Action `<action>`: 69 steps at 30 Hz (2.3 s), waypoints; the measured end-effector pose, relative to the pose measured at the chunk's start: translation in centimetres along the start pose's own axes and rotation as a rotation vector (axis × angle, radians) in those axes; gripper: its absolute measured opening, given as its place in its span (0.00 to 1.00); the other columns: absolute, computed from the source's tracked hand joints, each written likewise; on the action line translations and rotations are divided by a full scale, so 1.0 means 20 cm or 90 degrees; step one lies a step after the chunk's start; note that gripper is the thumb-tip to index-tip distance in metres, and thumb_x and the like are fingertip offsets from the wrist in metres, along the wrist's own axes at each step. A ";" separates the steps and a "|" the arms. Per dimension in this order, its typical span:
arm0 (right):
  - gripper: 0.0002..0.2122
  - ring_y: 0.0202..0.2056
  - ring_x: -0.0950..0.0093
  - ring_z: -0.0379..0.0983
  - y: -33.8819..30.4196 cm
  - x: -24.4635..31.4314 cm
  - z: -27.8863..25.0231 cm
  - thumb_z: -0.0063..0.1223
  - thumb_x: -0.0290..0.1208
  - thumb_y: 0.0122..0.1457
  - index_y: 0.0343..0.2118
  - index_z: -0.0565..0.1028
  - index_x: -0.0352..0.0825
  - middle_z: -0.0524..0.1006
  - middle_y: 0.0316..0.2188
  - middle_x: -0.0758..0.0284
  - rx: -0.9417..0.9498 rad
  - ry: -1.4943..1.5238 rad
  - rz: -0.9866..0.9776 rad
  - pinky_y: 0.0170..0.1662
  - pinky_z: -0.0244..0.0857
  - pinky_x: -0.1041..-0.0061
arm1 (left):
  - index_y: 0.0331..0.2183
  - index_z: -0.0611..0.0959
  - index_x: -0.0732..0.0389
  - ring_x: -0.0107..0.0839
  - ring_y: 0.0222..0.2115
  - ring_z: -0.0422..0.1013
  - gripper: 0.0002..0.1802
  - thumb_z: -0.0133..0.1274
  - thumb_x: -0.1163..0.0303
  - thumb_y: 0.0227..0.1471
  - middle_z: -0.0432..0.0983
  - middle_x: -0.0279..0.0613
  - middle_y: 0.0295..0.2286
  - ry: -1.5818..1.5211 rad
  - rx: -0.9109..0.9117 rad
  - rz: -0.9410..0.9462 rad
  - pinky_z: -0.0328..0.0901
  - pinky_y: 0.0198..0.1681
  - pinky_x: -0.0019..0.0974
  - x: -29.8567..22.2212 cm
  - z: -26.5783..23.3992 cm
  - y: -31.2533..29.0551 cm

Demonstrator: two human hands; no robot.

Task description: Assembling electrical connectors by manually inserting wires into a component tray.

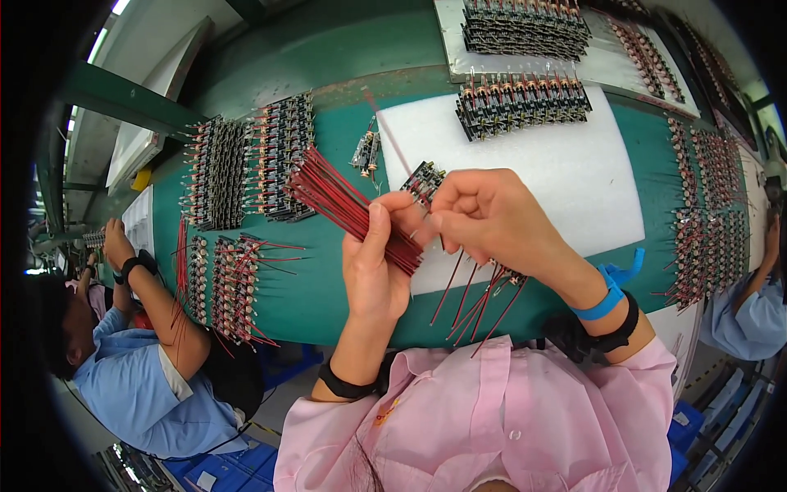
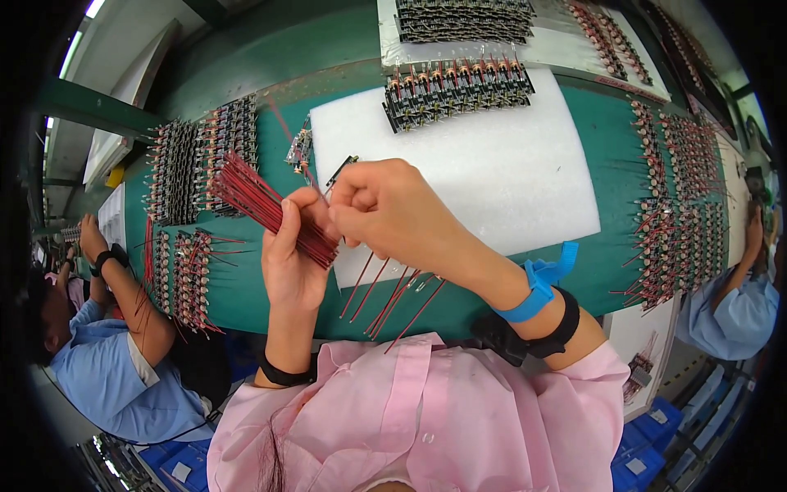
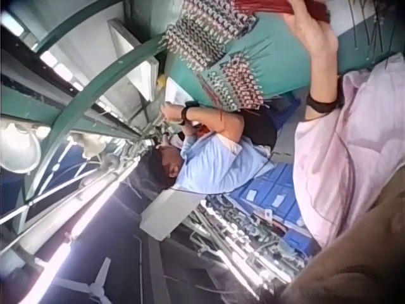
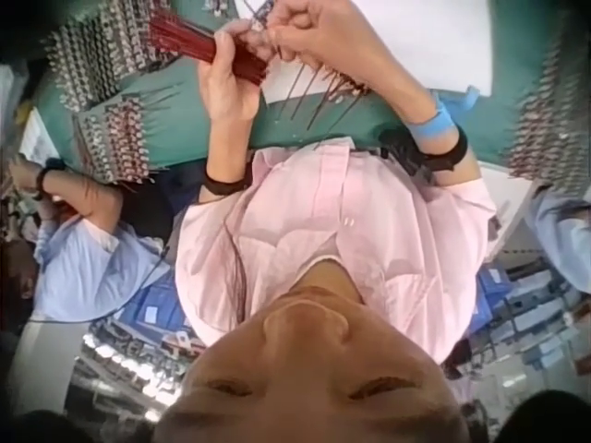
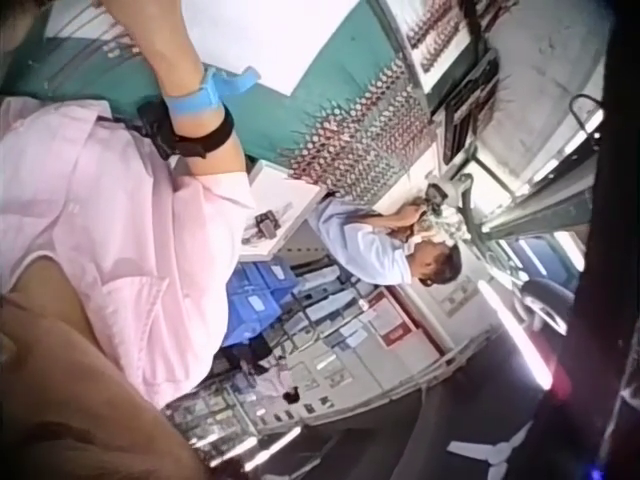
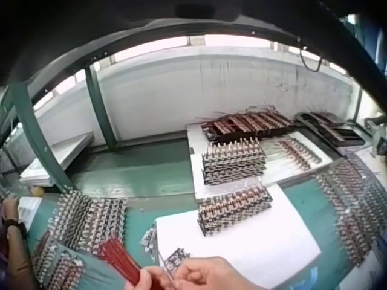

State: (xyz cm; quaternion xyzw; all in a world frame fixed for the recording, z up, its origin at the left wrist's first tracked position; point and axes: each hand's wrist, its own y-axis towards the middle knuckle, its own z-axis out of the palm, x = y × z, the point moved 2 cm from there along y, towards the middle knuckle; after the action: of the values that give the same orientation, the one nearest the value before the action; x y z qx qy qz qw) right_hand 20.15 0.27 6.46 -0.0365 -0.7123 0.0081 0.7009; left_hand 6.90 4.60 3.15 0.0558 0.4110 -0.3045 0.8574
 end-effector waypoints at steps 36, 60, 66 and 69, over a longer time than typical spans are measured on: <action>0.03 0.19 0.88 0.56 -0.01 -0.05 0.00 0.47 0.22 0.43 0.19 0.68 0.28 0.64 0.14 0.76 0.017 -0.033 0.082 0.21 0.51 0.89 | 0.25 0.71 0.68 0.12 0.09 0.50 0.07 0.45 0.72 0.45 0.58 0.26 0.11 0.437 0.020 0.030 0.44 0.11 0.19 -0.01 -0.01 -0.05; 0.03 0.15 0.88 0.53 0.04 -0.20 -0.16 0.49 0.22 0.40 0.17 0.69 0.29 0.63 0.11 0.75 -0.191 -0.342 -0.021 0.18 0.48 0.88 | 0.24 0.72 0.68 0.12 0.09 0.49 0.09 0.45 0.71 0.45 0.55 0.26 0.09 0.464 -0.052 0.220 0.41 0.12 0.19 0.00 -0.11 -0.07; 0.02 0.17 0.87 0.55 0.03 -0.20 -0.16 0.49 0.22 0.41 0.18 0.70 0.30 0.65 0.14 0.74 -0.193 -0.349 -0.027 0.20 0.50 0.88 | 0.24 0.72 0.67 0.13 0.10 0.50 0.09 0.45 0.70 0.46 0.56 0.26 0.09 0.476 -0.044 0.244 0.41 0.12 0.19 0.00 -0.12 -0.07; 0.02 0.18 0.87 0.55 0.03 -0.20 -0.17 0.49 0.22 0.41 0.18 0.70 0.30 0.65 0.14 0.74 -0.192 -0.336 -0.015 0.20 0.50 0.88 | 0.23 0.72 0.67 0.13 0.10 0.50 0.09 0.46 0.70 0.46 0.56 0.26 0.09 0.474 -0.041 0.236 0.41 0.12 0.19 -0.01 -0.12 -0.08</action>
State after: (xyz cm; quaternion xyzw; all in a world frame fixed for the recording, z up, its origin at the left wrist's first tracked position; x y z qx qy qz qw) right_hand 23.57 0.41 2.40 -0.1286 -0.8633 -0.0971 0.4782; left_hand 4.37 4.27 1.88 0.2080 0.6855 -0.0912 0.6918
